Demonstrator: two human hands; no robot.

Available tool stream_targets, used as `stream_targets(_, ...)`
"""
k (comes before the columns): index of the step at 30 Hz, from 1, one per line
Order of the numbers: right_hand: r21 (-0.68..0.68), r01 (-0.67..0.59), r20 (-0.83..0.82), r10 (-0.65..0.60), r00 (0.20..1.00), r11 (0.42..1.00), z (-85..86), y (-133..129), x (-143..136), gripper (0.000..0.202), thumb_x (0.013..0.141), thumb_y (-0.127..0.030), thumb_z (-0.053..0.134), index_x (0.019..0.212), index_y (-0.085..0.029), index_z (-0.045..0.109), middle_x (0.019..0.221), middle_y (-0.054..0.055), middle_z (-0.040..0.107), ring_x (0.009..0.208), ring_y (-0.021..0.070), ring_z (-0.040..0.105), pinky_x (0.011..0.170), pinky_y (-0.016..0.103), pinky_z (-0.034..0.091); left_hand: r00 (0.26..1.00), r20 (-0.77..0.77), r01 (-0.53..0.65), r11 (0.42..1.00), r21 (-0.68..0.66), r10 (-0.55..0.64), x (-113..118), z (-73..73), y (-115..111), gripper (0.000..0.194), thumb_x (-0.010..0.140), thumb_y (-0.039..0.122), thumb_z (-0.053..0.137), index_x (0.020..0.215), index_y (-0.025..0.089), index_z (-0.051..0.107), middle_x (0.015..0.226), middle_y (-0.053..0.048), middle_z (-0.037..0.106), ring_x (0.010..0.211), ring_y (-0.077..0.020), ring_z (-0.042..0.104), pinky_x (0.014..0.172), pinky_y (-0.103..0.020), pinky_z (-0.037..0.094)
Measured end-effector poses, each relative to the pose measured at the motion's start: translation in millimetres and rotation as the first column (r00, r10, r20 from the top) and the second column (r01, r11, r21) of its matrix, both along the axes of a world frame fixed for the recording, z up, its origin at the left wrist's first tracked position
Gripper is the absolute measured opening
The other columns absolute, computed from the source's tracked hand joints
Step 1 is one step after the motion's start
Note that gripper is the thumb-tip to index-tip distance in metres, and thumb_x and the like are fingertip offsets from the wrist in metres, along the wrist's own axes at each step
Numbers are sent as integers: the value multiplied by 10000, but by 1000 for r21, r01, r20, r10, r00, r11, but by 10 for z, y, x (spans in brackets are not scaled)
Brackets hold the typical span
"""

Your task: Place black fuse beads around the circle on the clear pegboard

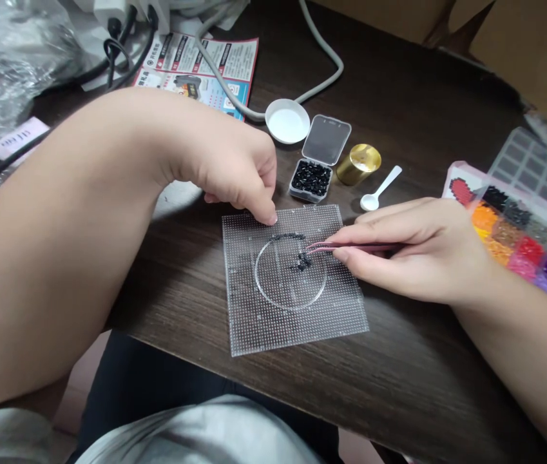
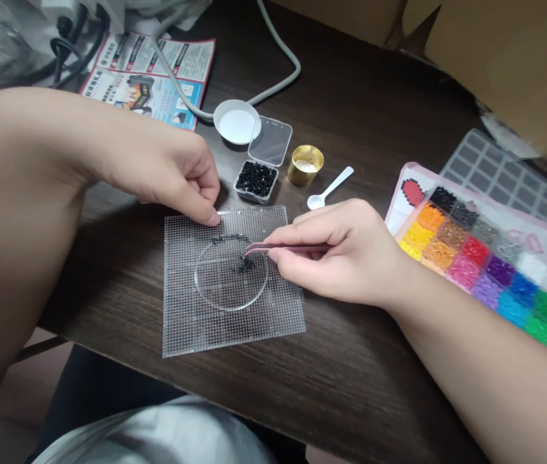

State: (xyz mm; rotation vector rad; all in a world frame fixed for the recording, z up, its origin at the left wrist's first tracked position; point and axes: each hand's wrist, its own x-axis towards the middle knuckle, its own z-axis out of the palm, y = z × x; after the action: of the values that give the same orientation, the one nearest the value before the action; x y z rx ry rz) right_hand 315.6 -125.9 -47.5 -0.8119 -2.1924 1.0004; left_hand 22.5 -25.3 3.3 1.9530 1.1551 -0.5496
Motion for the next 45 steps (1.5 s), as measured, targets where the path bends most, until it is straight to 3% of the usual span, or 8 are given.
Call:
stream_targets(4,10,-16,3,16,1000,1000,-3,0,-9,240,1059,-110,910,1138,-264,1077,821,18,931,535,115,739,500,218,537,1000,4,-3,999,-42,3,-24,28,-14,435,1014,437,861,648,246,724,527,-1,533,549,-173,508,639,-399,357)
stream_targets(9,22,-23,24,22,999,999,-11,-15,-14,218,1100,-137,913,1159,-271,1073,873,15,954,584,122,788,539,222,573,1000,-4,-27,996,-80,27,-23,43,-30,449,1065,470,826,701,233,712,555,10,526,566,-156,479,651,-363,360)
stream_targets(18,11,-25,16,25,1000,1000,-40,-38,-27,234,1122,-113,894,1157,-272,1062,849,-12,925,590,101,745,550,222,546,997,-60,40,999,30,-38,14,-23,26,565,1007,690,857,655,266,733,627,-63,638,618,-232,556,682,-440,390)
stream_targets(21,14,-27,4,27,1000,1000,-38,-41,-39,238,1122,-107,889,1161,-268,1060,833,-14,911,576,100,719,530,234,521,997,-70,34,998,53,-30,30,-5,-19,567,1045,669,808,656,266,724,629,-49,604,644,-215,494,746,-442,372)
stream_targets(31,0,-38,4,38,999,999,-30,-51,-17,269,1129,-86,867,1133,-273,1060,799,-24,883,564,92,689,526,241,501,998,-70,-6,999,48,9,45,2,-47,524,1037,591,853,667,246,716,619,-12,584,662,-187,489,787,-415,351)
stream_targets(37,11,70,45,-70,997,997,-58,-63,-2,242,1127,-142,911,1116,-321,1074,889,14,951,630,159,791,562,292,582,997,-73,-10,999,39,13,50,4,-48,519,1047,582,840,676,240,718,619,-12,572,645,-180,482,767,-411,354)
stream_targets(41,18,116,41,-117,992,993,-47,-63,2,256,1104,-144,904,1075,-332,1076,790,-4,904,582,156,739,530,292,552,997,-79,-5,999,41,8,31,-13,-25,547,1023,627,856,667,241,703,616,-14,566,623,-176,482,755,-411,345)
stream_targets(45,34,152,48,-154,987,988,-35,-70,-3,199,1101,-210,899,1087,-293,1079,820,10,926,576,150,723,528,282,552,996,-89,11,998,54,-6,19,-44,-8,522,1024,639,835,683,259,729,640,-34,617,631,-203,514,718,-429,358)
